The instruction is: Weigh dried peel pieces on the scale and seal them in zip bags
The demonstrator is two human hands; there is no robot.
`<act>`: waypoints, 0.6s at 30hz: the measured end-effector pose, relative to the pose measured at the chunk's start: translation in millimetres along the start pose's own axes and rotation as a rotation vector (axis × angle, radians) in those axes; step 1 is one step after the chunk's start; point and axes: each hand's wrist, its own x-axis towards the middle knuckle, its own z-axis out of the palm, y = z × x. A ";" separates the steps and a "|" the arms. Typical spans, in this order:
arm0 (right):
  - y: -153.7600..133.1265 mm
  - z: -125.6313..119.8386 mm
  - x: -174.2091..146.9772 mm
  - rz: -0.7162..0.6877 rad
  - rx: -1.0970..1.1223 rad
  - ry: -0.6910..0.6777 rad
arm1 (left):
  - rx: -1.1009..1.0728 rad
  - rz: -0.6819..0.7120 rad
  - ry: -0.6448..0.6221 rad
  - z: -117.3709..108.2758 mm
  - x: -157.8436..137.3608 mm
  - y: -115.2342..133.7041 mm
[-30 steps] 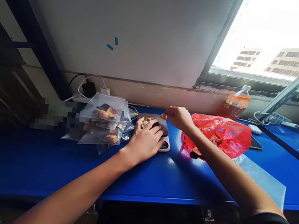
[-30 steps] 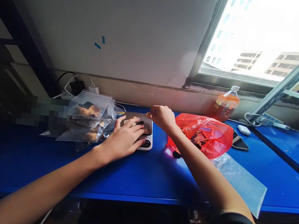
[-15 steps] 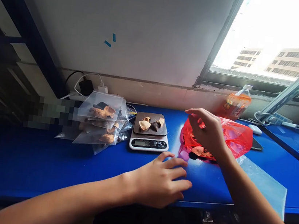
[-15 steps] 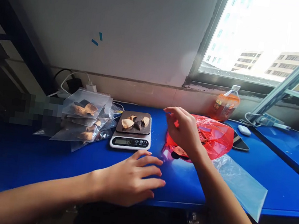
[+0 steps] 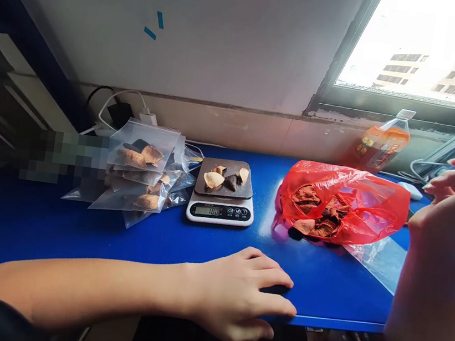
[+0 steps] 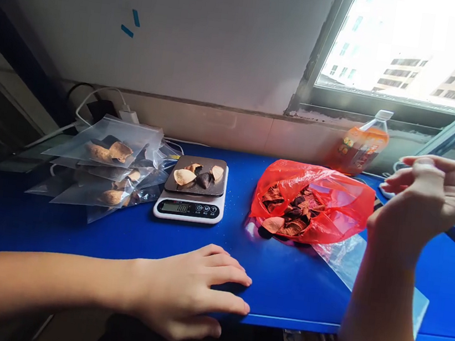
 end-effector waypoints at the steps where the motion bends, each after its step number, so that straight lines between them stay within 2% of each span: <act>1: 3.0 -0.2 0.8 0.058 0.005 -0.034 | -0.005 -0.001 -0.001 0.4 0.0 -0.2; 4: 8.2 6.4 -10.1 0.138 -0.020 -0.226 | -0.011 -0.002 0.003 2.6 -0.3 -0.3; 7: 1.3 13.0 -24.8 -0.007 -0.164 -0.451 | -0.004 0.000 0.005 3.5 -0.9 0.5; 8: -2.7 11.9 -26.6 -0.077 -0.207 -0.475 | 0.001 -0.002 0.007 3.3 -1.1 0.8; 10: -8.3 0.6 -24.1 -0.139 -0.254 -0.419 | 0.007 -0.008 0.008 2.8 -1.4 0.9; 12: -4.2 -24.3 -16.7 -0.082 -0.332 -0.365 | 0.012 -0.011 0.011 2.6 -1.9 0.5; 13: 2.7 -41.1 -13.3 -0.040 -0.428 -0.408 | 0.013 -0.007 0.014 2.7 -2.1 0.3; 15: 24.2 -79.1 -10.1 0.004 -0.705 -0.602 | 0.019 0.003 0.024 2.9 -2.3 0.1; 18: 57.4 -130.9 -16.3 0.031 -0.751 -0.931 | 0.023 0.008 0.040 3.2 -1.8 0.8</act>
